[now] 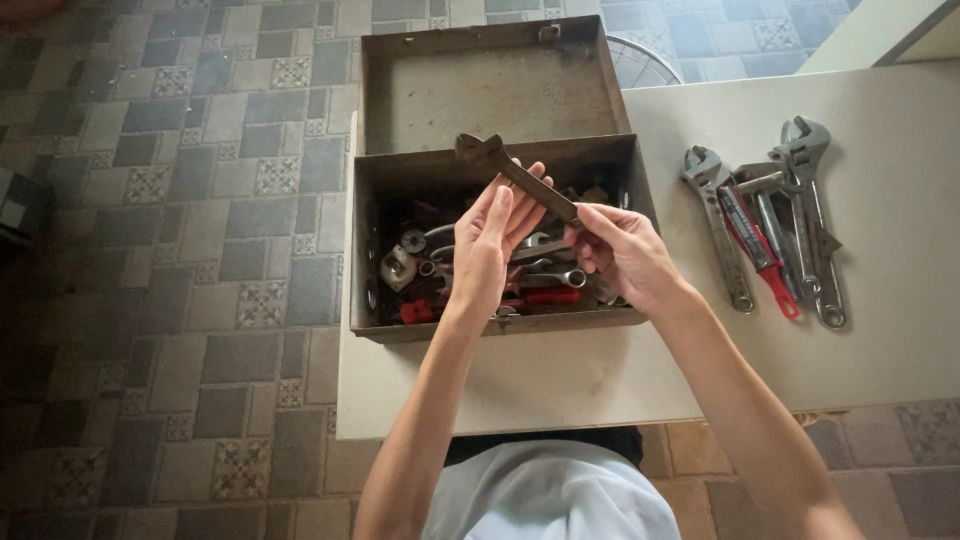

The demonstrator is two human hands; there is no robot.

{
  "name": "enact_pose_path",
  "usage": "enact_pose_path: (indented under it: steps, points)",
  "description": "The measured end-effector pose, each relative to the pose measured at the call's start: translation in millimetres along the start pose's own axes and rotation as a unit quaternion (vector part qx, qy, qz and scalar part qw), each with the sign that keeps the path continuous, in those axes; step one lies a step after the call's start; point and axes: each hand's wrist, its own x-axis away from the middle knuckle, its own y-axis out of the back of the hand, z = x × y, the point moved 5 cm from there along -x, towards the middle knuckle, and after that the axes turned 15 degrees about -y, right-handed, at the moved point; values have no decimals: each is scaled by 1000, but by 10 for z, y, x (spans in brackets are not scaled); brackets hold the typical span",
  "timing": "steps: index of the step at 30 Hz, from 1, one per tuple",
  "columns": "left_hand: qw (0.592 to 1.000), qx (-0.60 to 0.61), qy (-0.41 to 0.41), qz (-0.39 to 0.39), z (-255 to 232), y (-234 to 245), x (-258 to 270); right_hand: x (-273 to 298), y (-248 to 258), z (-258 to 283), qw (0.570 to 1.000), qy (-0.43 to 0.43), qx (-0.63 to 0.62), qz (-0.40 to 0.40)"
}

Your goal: The person picks up hand tools one at a time from a table, including pliers, wrenches, a red-handled file, a hammer, and a hacksaw blade, and places them into an open metal toolbox, arranging them inside. At the end the person closes the toolbox lid and rests both hands on it.

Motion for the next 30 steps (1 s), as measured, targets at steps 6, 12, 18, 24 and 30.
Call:
enact_pose_path:
  steps: [6,12,18,24,30]
  points:
    - [998,-55,-4,14,-74,-20,-72,138,-182,115,990,95,99,-23]
    - [1000,-24,-2,8,-111,-18,-100,362,-467,240,941,196,264,-87]
    - [999,-35,-11,-4,-54,82,-79,504,-749,258,835,299,436,-151]
    - [985,-172,-16,0,-46,479,-237,461,-436,206,813,323,456,-161]
    - [882,-449,-75,119,-331,750,-684,296,127,-40,817,264,458,-230]
